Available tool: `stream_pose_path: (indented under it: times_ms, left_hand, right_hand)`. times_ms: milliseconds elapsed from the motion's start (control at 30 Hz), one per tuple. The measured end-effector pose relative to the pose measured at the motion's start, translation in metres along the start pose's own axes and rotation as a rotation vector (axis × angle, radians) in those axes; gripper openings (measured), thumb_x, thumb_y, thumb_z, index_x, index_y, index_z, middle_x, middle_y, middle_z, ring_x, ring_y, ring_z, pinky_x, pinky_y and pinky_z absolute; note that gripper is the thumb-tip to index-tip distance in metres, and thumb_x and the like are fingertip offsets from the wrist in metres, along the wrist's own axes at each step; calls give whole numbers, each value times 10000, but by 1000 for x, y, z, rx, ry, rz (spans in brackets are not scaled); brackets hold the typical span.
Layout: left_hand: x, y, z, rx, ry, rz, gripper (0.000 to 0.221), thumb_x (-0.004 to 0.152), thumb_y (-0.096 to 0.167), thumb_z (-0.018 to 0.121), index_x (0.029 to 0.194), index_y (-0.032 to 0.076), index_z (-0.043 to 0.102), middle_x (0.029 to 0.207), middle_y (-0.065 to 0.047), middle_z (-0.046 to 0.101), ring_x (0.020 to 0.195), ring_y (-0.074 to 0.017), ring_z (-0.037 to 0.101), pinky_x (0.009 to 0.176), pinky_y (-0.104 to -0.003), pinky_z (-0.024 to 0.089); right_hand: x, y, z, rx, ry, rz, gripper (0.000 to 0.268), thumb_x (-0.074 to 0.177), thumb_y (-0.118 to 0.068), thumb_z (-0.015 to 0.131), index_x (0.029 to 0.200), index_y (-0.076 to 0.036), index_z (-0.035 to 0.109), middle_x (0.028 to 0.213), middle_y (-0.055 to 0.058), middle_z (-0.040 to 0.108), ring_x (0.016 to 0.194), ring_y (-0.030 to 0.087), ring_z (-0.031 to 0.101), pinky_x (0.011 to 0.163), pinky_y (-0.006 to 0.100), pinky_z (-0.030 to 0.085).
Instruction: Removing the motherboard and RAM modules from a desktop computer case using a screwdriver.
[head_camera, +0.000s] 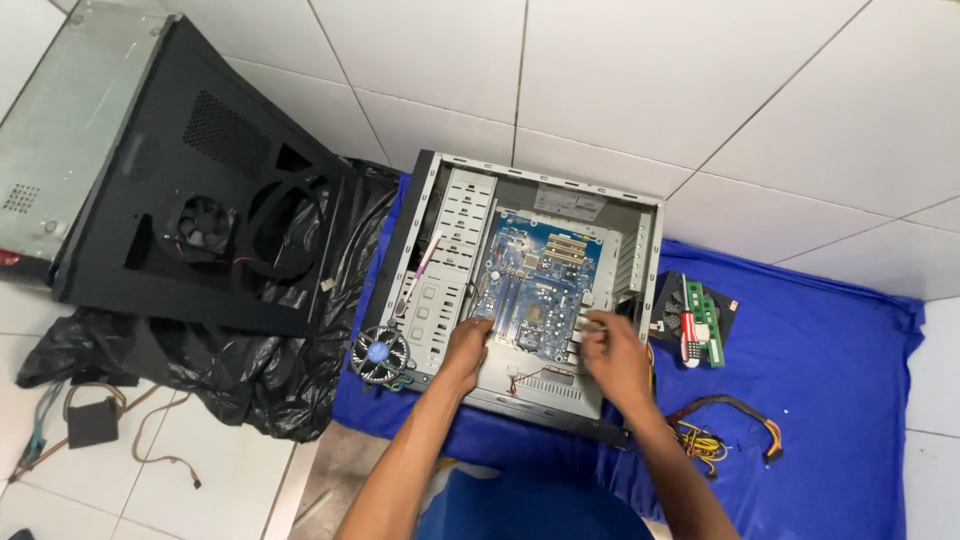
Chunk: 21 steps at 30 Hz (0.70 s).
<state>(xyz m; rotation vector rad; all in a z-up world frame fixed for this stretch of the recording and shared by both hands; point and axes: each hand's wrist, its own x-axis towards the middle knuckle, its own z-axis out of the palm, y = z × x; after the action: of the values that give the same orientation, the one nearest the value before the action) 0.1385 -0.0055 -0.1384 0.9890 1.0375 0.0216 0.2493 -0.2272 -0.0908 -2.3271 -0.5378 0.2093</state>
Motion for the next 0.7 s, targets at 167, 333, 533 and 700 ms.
stream_pose_path:
  times_ms: [167, 333, 533, 700]
  left_hand:
    - [73, -44, 1, 98, 82, -67, 730, 904, 314, 751, 1427, -110, 470, 1313, -331, 564, 1257, -405, 564, 1001, -552, 496]
    - [48, -28, 16, 196, 177, -119, 784, 835, 362, 782, 1396, -111, 505, 1341, -335, 591, 1288, -439, 584, 992, -540, 520]
    - [-32, 36, 36, 143, 129, -163, 752, 880, 283, 725, 1437, -138, 446, 1472, -372, 469, 1414, -465, 449, 1121, -573, 411]
    - [-8, 19, 33, 97, 120, -189, 796, 912, 274, 702, 1508, -138, 372, 1534, -399, 378, 1471, -498, 330, 1149, -623, 311]
  right_hand:
    - [42, 60, 81, -146, -334, 364, 550, 880, -396, 708, 1317, -79, 604, 1203, 204, 674, 1164, 393, 676, 975, 527, 541]
    - [60, 94, 125, -221, -425, 607, 821, 870, -518, 717, 1369, 86, 475, 1252, 352, 645, 1234, 502, 626, 974, 613, 521]
    - [56, 72, 112, -139, -375, 695, 552, 935, -280, 632, 1319, 45, 406, 1276, 310, 637, 1249, 504, 611, 996, 586, 530]
    - [44, -8, 60, -58, -307, 574, 463, 990, -200, 519, 1311, 22, 271, 1234, 331, 622, 1239, 550, 591, 1064, 615, 477]
